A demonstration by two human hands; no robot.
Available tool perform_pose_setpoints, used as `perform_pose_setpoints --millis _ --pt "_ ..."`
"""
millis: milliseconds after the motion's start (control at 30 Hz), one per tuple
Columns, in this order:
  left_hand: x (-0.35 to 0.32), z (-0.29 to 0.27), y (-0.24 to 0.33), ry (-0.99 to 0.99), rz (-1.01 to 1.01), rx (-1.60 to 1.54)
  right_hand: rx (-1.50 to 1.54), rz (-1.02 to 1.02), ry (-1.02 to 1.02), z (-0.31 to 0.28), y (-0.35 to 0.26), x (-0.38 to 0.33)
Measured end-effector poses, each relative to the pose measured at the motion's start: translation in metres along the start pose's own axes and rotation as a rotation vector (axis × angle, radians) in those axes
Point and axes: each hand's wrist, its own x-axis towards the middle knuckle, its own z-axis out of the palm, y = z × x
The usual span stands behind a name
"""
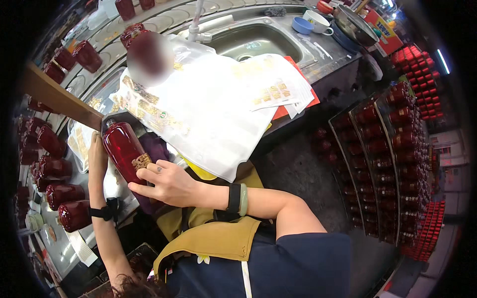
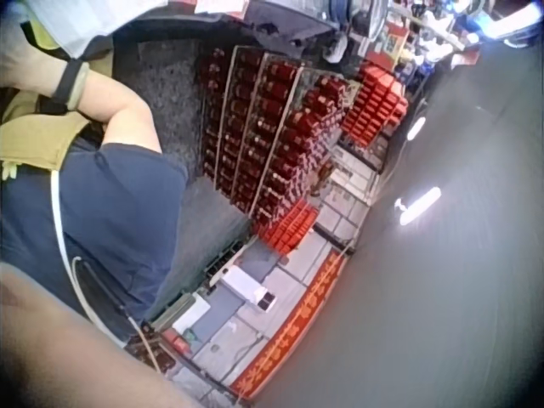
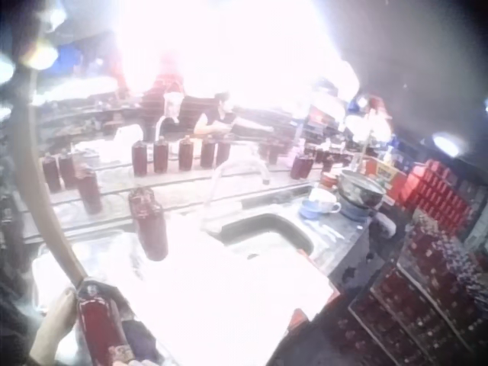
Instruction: Applying labels and decorative stickers to liquor bottles and cleaning them with a cloth.
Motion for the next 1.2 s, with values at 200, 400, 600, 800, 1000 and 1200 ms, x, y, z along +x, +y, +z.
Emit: perform_pose_setpoints --millis 200,400,600,800,1000,1200 --pt "0.003 -0.018 0.016 0.145 -0.145 0.003 0.034 0.007 -0.010 0.001 0.005 -0.003" --pt "-0.016 -0.039 0.038 0.433 -0.256 -0.251 0.081 0.102 -0.041 -0.003 0.006 -0.011" --pt "-0.020 -0.037 0.045 0.407 -0.319 -0.387 0.109 0.164 -0.075 -0.004 0.007 -0.010" --pt "-0.013 -0.051 0.044 0.419 -0.347 -0.394 0.125 0.194 -0.090 -0.006 0.007 -0.009" --pt "-0.010 -0.088 0.066 0.436 -0.355 -0.511 0.295 0.334 -0.025 -0.035 0.018 0.038" --pt "-0.019 -0.127 0.119 0.293 -0.339 -0.979 0.527 0.401 -0.190 -0.056 0.040 0.112"
